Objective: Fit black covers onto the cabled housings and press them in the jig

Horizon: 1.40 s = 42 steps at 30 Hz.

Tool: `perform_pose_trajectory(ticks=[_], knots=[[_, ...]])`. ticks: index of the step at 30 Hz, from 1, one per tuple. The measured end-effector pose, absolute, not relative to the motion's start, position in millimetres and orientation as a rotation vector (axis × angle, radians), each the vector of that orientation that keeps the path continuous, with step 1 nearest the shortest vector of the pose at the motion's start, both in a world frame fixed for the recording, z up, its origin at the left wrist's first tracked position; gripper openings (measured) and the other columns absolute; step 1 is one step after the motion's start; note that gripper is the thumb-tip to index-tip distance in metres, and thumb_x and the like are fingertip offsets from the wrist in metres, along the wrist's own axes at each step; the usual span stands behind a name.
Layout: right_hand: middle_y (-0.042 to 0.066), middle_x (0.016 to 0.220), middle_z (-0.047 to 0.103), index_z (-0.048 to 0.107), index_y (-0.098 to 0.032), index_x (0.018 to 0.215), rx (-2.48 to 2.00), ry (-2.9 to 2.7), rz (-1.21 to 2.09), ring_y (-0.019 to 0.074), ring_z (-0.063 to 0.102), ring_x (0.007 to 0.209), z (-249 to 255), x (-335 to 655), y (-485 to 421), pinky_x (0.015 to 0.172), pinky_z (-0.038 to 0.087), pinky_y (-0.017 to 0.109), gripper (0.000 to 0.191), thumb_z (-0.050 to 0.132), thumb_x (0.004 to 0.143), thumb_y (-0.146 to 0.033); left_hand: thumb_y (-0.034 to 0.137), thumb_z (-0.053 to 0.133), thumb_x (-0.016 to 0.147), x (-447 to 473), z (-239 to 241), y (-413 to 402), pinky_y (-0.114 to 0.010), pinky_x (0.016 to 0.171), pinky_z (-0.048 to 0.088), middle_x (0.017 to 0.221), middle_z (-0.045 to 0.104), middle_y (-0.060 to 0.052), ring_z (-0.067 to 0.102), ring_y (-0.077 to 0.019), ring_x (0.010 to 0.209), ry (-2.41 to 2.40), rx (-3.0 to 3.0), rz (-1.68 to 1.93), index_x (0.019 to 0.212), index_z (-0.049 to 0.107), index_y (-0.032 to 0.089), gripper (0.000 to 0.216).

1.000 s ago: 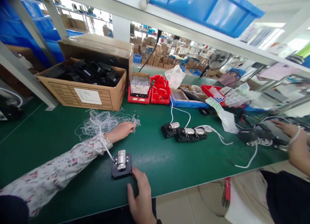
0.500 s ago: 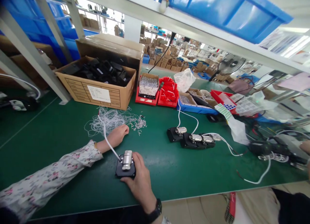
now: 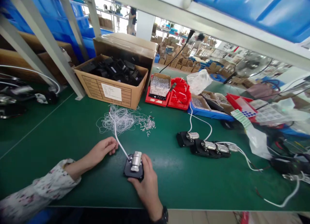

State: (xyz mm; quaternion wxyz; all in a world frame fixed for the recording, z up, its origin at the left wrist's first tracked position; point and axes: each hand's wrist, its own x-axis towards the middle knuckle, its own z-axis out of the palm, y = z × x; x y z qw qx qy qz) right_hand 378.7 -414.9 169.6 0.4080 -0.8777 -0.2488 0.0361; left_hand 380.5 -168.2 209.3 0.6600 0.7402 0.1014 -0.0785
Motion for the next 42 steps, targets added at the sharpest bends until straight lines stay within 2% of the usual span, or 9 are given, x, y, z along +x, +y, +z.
perform_pose_trajectory(ticks=[4, 8, 12, 15, 21, 25, 27, 34, 42], knots=[[0.009, 0.131, 0.042, 0.032, -0.021, 0.131, -2.205, -0.622, 0.113, 0.0265, 0.04, 0.122, 174.6, 379.4, -412.8, 0.102, 0.034, 0.038, 0.077, 0.071, 0.065, -0.016, 0.033, 0.062, 0.071, 372.7, 209.8, -170.7, -0.021, 0.057, 0.038, 0.07, 0.055, 0.001, 0.048, -0.008, 0.056, 0.461, 1.166, -0.274, 0.075, 0.046, 0.016, 0.023], [0.01, 0.13, 0.042, 0.032, -0.02, 0.13, -2.214, -0.613, 0.105, 0.0269, 0.041, 0.121, 176.1, 379.9, -411.4, 0.101, 0.036, 0.039, 0.071, 0.069, 0.069, -0.022, 0.027, 0.066, 0.067, 373.9, 205.9, -171.1, -0.02, 0.052, 0.037, 0.062, 0.058, 0.002, 0.052, -0.0089, 0.053, 0.464, 1.308, -0.198, 0.072, 0.05, 0.014, 0.021], [0.011, 0.131, 0.041, 0.032, -0.02, 0.131, -2.244, -0.606, 0.113, 0.0274, 0.04, 0.121, 172.6, 379.5, -412.6, 0.101, 0.035, 0.04, 0.072, 0.068, 0.069, -0.022, 0.022, 0.066, 0.064, 374.5, 208.8, -171.6, -0.023, 0.059, 0.043, 0.067, 0.063, 0.0, 0.057, -0.0112, 0.06, 0.463, 1.372, -0.16, 0.079, 0.057, 0.012, 0.02], [0.011, 0.131, 0.041, 0.031, -0.02, 0.131, -2.282, -0.576, 0.105, 0.0282, 0.041, 0.12, 173.7, 376.1, -409.2, 0.099, 0.037, 0.041, 0.074, 0.07, 0.067, -0.022, 0.022, 0.064, 0.067, 368.5, 214.3, -175.6, -0.024, 0.06, 0.046, 0.07, 0.065, -0.002, 0.06, -0.0123, 0.061, 0.452, 1.408, -0.182, 0.085, 0.059, 0.011, 0.022], [0.014, 0.128, 0.041, 0.03, -0.019, 0.13, -2.361, -0.412, 0.009, 0.0289, 0.046, 0.113, 184.1, 365.1, -384.1, 0.092, 0.043, 0.04, 0.069, 0.066, 0.071, -0.026, 0.031, 0.053, 0.08, 343.3, 218.0, -189.1, -0.026, 0.054, 0.048, 0.066, 0.067, -0.004, 0.062, -0.0146, 0.055, 0.378, 1.458, -0.086, 0.083, 0.055, 0.013, 0.018], [0.014, 0.127, 0.042, 0.03, -0.019, 0.13, -2.359, -0.392, -0.004, 0.0286, 0.049, 0.109, 185.1, 363.9, -374.1, 0.089, 0.044, 0.041, 0.068, 0.065, 0.073, -0.029, 0.027, 0.055, 0.081, 329.8, 210.1, -196.5, -0.03, 0.075, 0.049, 0.084, 0.068, -0.007, 0.064, -0.0178, 0.08, 0.326, 1.599, 0.172, 0.082, 0.062, 0.015, 0.014], [0.014, 0.126, 0.043, 0.03, -0.019, 0.129, -2.357, -0.395, -0.011, 0.0288, 0.049, 0.107, 184.3, 364.4, -373.8, 0.088, 0.044, 0.041, 0.068, 0.065, 0.072, -0.03, 0.024, 0.059, 0.079, 327.3, 204.7, -201.0, -0.028, 0.078, 0.047, 0.086, 0.066, -0.006, 0.061, -0.0175, 0.085, 0.256, 1.729, 0.3, 0.078, 0.067, 0.017, 0.011], [0.012, 0.122, 0.045, 0.031, -0.02, 0.129, -2.318, -0.406, -0.04, 0.028, 0.049, 0.107, 181.6, 364.8, -376.2, 0.086, 0.046, 0.039, 0.067, 0.066, 0.072, -0.031, 0.018, 0.06, 0.079, 329.6, 196.8, -211.4, -0.027, 0.072, 0.047, 0.076, 0.066, -0.003, 0.062, -0.0154, 0.074, 0.005, 1.946, 0.34, 0.074, 0.065, 0.018, 0.008], [0.012, 0.122, 0.045, 0.032, -0.02, 0.128, -2.3, -0.406, -0.042, 0.0278, 0.05, 0.106, 180.2, 365.6, -377.2, 0.085, 0.046, 0.039, 0.069, 0.068, 0.069, -0.031, 0.019, 0.056, 0.082, 335.4, 203.2, -205.5, -0.028, 0.075, 0.044, 0.079, 0.065, -0.002, 0.059, -0.0166, 0.078, -0.114, 2.169, 0.289, 0.076, 0.062, 0.019, 0.009]])
